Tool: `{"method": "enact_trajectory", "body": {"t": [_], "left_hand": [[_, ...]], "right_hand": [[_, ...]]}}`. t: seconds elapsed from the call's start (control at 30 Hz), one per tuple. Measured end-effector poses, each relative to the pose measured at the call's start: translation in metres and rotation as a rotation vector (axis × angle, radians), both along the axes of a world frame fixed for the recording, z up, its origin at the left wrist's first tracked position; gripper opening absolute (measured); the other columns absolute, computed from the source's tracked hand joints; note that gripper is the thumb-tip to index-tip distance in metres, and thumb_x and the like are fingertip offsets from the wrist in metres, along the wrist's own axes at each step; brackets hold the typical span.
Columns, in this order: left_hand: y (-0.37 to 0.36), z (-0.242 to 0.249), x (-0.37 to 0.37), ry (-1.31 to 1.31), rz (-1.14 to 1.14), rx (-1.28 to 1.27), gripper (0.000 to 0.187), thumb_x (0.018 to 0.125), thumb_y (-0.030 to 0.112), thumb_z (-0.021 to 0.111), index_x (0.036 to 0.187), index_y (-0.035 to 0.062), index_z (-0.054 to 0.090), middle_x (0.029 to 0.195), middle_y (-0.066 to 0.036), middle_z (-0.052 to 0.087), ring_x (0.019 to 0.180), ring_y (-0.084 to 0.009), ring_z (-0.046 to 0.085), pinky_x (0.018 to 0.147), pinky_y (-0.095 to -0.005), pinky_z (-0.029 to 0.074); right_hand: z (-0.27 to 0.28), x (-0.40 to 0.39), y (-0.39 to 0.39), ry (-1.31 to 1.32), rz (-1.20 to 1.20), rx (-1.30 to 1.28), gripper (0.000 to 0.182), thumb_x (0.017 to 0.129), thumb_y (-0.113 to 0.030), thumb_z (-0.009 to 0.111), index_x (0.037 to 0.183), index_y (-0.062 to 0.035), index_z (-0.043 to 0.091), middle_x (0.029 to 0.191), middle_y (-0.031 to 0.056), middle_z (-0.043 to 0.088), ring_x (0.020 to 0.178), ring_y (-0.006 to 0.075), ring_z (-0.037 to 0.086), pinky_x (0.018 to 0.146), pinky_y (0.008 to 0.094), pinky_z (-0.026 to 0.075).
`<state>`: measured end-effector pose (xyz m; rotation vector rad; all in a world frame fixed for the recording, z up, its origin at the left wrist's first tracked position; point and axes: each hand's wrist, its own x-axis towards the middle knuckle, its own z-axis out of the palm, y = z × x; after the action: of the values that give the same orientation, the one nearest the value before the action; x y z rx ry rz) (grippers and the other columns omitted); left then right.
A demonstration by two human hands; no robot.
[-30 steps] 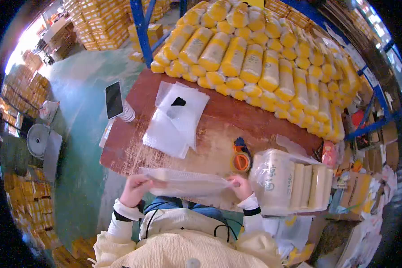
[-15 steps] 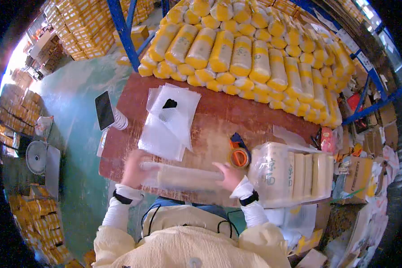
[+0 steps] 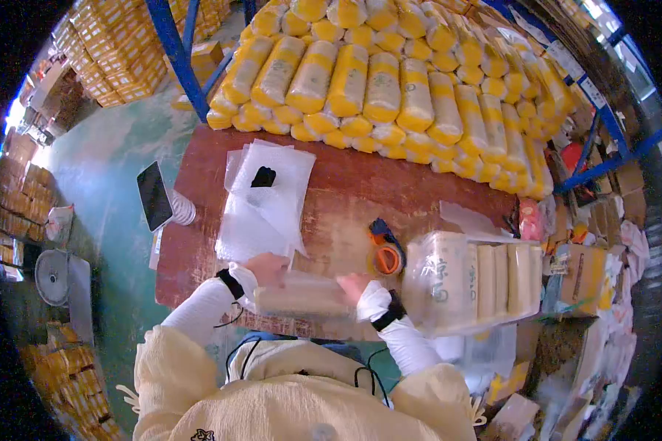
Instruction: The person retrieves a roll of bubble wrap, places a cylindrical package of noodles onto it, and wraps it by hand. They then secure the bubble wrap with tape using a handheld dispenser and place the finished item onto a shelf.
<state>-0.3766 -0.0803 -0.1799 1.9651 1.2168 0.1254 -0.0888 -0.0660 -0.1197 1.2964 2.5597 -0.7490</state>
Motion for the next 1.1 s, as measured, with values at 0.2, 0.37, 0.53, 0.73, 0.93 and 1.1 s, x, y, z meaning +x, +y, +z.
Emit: {"method": "enact_trajectory", "body": {"t": [0.2, 0.37, 0.53, 0.73, 0.93, 1.1], "left_hand": [[0.005, 0.052, 0.008, 0.223, -0.071, -0.138, 0.03, 0.059, 0.029, 0.067, 0.077, 0.0053, 0.066, 0.083, -0.02, 0.062, 0.08, -0.0346, 0.06, 0.072, -0.0422, 0.048], [0.01, 0.042, 0.001, 0.326, -0.213, 0.076, 0.03, 0.065, 0.033, 0.063, 0.078, 0.0062, 0.065, 0.079, -0.018, 0.061, 0.078, -0.0337, 0.059, 0.072, -0.0424, 0.047], [0.0, 0.031, -0.027, 0.121, -0.237, 0.098, 0.03, 0.07, 0.029, 0.059, 0.091, 0.0071, 0.057, 0.077, -0.017, 0.059, 0.074, -0.0338, 0.059, 0.068, -0.0438, 0.046], [-0.025, 0.054, -0.015, 0.337, -0.195, 0.42, 0.015, 0.076, 0.021, 0.053, 0.087, 0.0111, 0.056, 0.078, -0.009, 0.053, 0.065, -0.0257, 0.059, 0.051, -0.0377, 0.049], [-0.056, 0.041, -0.03, 0.256, -0.314, 0.673, 0.011, 0.073, 0.017, 0.054, 0.084, 0.0145, 0.055, 0.077, -0.004, 0.048, 0.062, -0.0177, 0.057, 0.041, -0.0302, 0.047], [-0.115, 0.038, -0.083, 0.134, -0.337, 0.555, 0.012, 0.068, 0.017, 0.058, 0.077, 0.0131, 0.052, 0.08, -0.004, 0.049, 0.062, -0.0168, 0.056, 0.042, -0.0295, 0.047]], "right_hand": [[-0.025, 0.007, 0.013, 0.04, 0.101, -0.097, 0.02, 0.077, -0.022, 0.053, 0.083, -0.004, 0.057, 0.076, 0.0184, 0.06, 0.073, 0.0367, 0.059, 0.064, 0.0449, 0.047], [-0.021, 0.006, 0.015, 0.155, 0.037, -0.112, 0.018, 0.079, -0.019, 0.051, 0.086, -0.0027, 0.055, 0.073, 0.0187, 0.059, 0.072, 0.0364, 0.059, 0.063, 0.0436, 0.046], [-0.003, -0.009, 0.01, 0.0, 0.008, -0.283, 0.018, 0.082, -0.016, 0.046, 0.093, -0.0027, 0.054, 0.081, 0.0182, 0.06, 0.074, 0.035, 0.058, 0.063, 0.0428, 0.046], [0.015, -0.008, -0.015, -0.067, 0.078, 0.21, 0.023, 0.081, -0.013, 0.047, 0.101, -0.0055, 0.054, 0.101, 0.0135, 0.058, 0.086, 0.029, 0.06, 0.07, 0.0382, 0.049], [-0.012, 0.031, -0.066, 0.276, 0.12, 0.499, 0.04, 0.078, -0.01, 0.048, 0.117, -0.0067, 0.052, 0.121, 0.0093, 0.05, 0.111, 0.0251, 0.049, 0.091, 0.0352, 0.042], [-0.014, 0.031, -0.068, 0.397, 0.058, 0.479, 0.036, 0.077, -0.007, 0.049, 0.111, -0.0071, 0.057, 0.119, 0.0092, 0.051, 0.109, 0.0252, 0.051, 0.092, 0.0351, 0.043]]}}
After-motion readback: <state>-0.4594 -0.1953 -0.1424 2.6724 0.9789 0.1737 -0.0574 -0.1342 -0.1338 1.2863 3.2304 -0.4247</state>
